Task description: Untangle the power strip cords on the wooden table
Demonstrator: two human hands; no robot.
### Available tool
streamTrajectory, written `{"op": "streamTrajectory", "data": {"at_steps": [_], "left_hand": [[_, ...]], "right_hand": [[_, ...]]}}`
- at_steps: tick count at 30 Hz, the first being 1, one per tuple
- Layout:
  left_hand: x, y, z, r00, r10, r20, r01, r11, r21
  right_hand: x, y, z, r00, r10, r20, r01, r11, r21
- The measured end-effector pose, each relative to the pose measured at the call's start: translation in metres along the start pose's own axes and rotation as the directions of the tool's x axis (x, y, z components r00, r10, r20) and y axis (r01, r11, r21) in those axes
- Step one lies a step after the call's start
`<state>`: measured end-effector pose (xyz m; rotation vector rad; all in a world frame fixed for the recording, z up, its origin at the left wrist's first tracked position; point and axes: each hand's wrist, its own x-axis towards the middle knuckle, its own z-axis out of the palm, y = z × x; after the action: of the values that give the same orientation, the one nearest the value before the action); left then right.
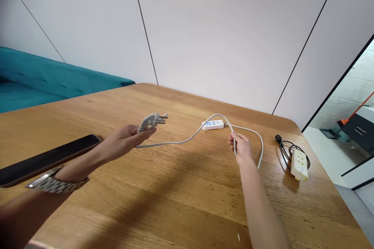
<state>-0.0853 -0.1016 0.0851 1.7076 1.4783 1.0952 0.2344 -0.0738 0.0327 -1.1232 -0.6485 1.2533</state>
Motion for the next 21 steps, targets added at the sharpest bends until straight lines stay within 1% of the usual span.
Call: {"op": "streamTrajectory", "data": {"at_steps": [1, 3, 5, 6, 7, 9, 11, 13, 15, 18, 19, 21], "left_hand": [[-0.002, -0.002, 0.004, 0.999, -0.004, -0.037, 0.006, 0.999, 0.041], [-0.006, -0.003, 0.019, 0.996, 0.008, -0.094, 0.000, 0.997, 0.083], [-0.011, -0.003, 0.040, 0.991, 0.028, -0.133, -0.020, 0.998, 0.066], [-0.013, -0.002, 0.051, 0.989, 0.035, -0.146, -0.030, 0.999, 0.033], [-0.014, 0.000, 0.062, 0.988, 0.036, -0.150, -0.040, 0.999, -0.024], [-0.015, 0.005, 0.079, 0.992, 0.003, -0.125, -0.029, 0.978, -0.206], [-0.014, 0.010, 0.088, 0.996, -0.065, -0.063, 0.033, 0.909, -0.415], [-0.011, 0.013, 0.089, 0.993, -0.115, 0.007, 0.100, 0.833, -0.544], [-0.008, 0.014, 0.085, 0.990, -0.125, 0.060, 0.136, 0.801, -0.583], [-0.004, 0.010, 0.072, 0.981, -0.145, 0.127, 0.193, 0.773, -0.604], [-0.003, 0.009, 0.067, 0.976, -0.165, 0.145, 0.219, 0.756, -0.617], [-0.002, 0.008, 0.056, 0.964, -0.201, 0.176, 0.267, 0.704, -0.658]], "right_hand": [[-0.003, 0.001, 0.004, 1.000, -0.016, 0.003, 0.016, 1.000, -0.010], [-0.013, 0.003, 0.014, 0.997, -0.080, 0.018, 0.081, 0.996, -0.045], [-0.025, 0.006, 0.025, 0.983, -0.174, 0.057, 0.178, 0.980, -0.087], [-0.030, 0.008, 0.029, 0.972, -0.219, 0.084, 0.227, 0.968, -0.105], [-0.035, 0.010, 0.033, 0.960, -0.255, 0.113, 0.268, 0.956, -0.120], [-0.041, 0.012, 0.036, 0.944, -0.288, 0.159, 0.310, 0.941, -0.139], [-0.042, 0.013, 0.036, 0.947, -0.275, 0.166, 0.298, 0.944, -0.139], [-0.038, 0.012, 0.033, 0.960, -0.222, 0.170, 0.244, 0.962, -0.119], [-0.031, 0.011, 0.029, 0.969, -0.140, 0.203, 0.162, 0.982, -0.098], [-0.023, 0.010, 0.024, 0.963, -0.051, 0.263, 0.076, 0.994, -0.085], [-0.021, 0.010, 0.023, 0.961, -0.051, 0.273, 0.077, 0.993, -0.086], [-0.019, 0.010, 0.021, 0.958, -0.097, 0.271, 0.129, 0.986, -0.105]]}}
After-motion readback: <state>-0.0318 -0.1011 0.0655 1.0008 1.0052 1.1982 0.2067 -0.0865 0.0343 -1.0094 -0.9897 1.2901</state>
